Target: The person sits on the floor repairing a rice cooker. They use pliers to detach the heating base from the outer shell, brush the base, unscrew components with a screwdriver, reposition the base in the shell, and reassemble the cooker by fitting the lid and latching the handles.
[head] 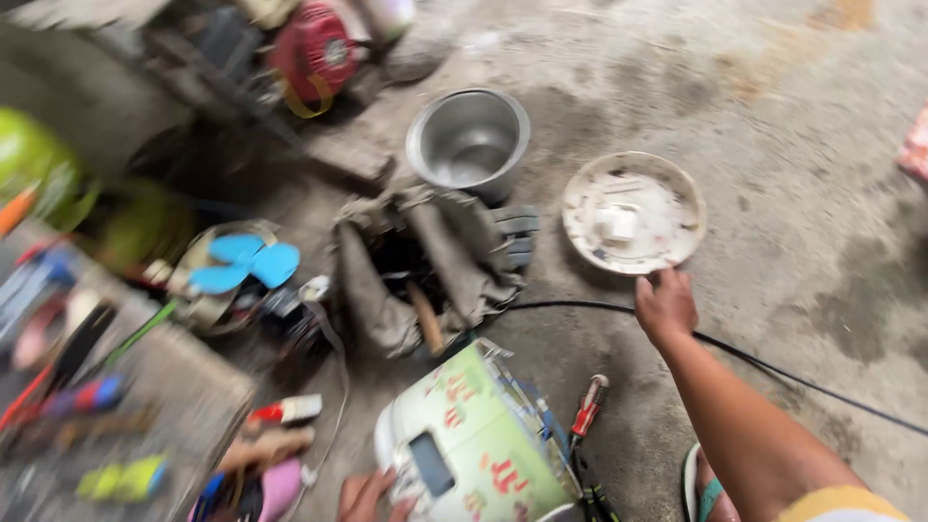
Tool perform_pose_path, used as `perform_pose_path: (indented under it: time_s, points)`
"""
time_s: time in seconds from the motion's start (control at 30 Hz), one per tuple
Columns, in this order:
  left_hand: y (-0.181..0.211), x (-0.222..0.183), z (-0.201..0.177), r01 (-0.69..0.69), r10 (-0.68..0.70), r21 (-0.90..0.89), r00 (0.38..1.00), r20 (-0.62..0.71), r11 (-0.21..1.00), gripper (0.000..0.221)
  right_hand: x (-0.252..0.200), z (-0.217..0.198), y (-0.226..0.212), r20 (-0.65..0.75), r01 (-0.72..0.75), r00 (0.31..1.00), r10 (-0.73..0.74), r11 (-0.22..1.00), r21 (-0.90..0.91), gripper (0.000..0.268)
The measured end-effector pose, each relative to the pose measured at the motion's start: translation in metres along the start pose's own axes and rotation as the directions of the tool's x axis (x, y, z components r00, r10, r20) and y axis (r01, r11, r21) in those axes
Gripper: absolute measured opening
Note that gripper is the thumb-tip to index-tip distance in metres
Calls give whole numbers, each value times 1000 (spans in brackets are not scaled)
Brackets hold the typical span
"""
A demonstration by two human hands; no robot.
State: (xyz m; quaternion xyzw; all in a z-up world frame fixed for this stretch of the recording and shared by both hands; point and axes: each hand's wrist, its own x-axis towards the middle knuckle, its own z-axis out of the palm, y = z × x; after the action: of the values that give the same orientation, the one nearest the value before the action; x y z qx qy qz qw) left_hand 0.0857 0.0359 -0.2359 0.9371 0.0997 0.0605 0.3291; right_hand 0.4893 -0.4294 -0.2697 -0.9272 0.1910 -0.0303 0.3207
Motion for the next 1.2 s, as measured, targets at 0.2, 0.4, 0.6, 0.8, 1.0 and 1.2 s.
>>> perform_pose_path:
  time_s: [0.2, 0.4, 0.6, 0.8, 1.0, 1.2]
  points:
    - [198, 42, -52, 171, -178, -63, 973, -145, 983, 43, -83, -2, -22, 44, 315, 948, -315, 949, 12, 26]
    - [212, 21, -48, 243, -246, -73, 968, -48, 967, 38, -143, -32, -43, 176, 430, 885, -430, 902, 40, 19]
    - [212, -4, -40, 118, -121, -50, 991, -63, 992, 49, -194, -80, -86, 153, 617, 747, -648, 760, 205, 19]
    - [205, -14, -40, 141, -142, -81, 990, -10, 987, 53, -282, -111, -139, 140, 818, 522, -842, 540, 199, 15]
    - [211, -19, -54, 179, -178, -11, 982, 54, 984, 70, -347, -112, -150, 390, 777, 430, -814, 554, 299, 14]
    - [207, -25, -52, 204, -206, 29, 973, 106, 979, 81, -356, -110, -148, 369, 851, 427, -826, 504, 144, 15]
